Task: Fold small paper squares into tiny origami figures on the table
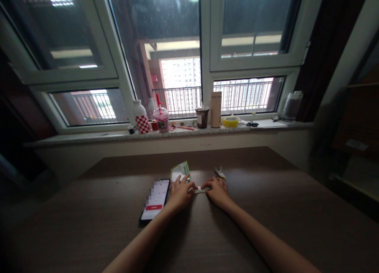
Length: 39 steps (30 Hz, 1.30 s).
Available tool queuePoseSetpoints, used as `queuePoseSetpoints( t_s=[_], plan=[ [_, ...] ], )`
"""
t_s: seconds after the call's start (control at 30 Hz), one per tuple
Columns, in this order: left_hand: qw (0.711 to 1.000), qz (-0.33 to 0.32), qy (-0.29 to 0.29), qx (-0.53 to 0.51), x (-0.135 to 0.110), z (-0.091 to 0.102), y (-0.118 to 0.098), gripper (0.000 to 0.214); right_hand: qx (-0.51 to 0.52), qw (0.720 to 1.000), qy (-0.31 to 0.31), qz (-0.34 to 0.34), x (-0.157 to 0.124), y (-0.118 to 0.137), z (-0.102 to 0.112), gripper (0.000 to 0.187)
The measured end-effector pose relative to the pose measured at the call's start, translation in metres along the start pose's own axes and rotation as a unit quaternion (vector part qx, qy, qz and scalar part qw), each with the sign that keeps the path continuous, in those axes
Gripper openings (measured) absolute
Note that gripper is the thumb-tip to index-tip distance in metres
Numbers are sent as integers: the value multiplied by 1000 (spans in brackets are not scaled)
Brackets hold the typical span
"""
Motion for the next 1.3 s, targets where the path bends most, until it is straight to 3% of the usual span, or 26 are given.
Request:
queuePoseSetpoints(
  t_s=[0.4, 0.8, 1.3],
  plan=[
    [998, 5, -57, -2, 4, -2, -5, 19, 14, 999, -33, -6, -5, 6, 4, 16],
    [999, 6, -33, -16, 7, -3, -5, 17, 16, 998, -47, -37, -1, 2, 8, 16],
    [999, 17, -6, -34, 4, -8, -1, 18, -5, 1000, -22, -1, 2, 6, 7, 11]
  ],
)
Point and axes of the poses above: each hand's wrist, its own x-axis towards the middle knuckle, its own z-axis out of the back of the hand, y = z × x, the point moved 8 cm from there along x, towards the middle knuckle
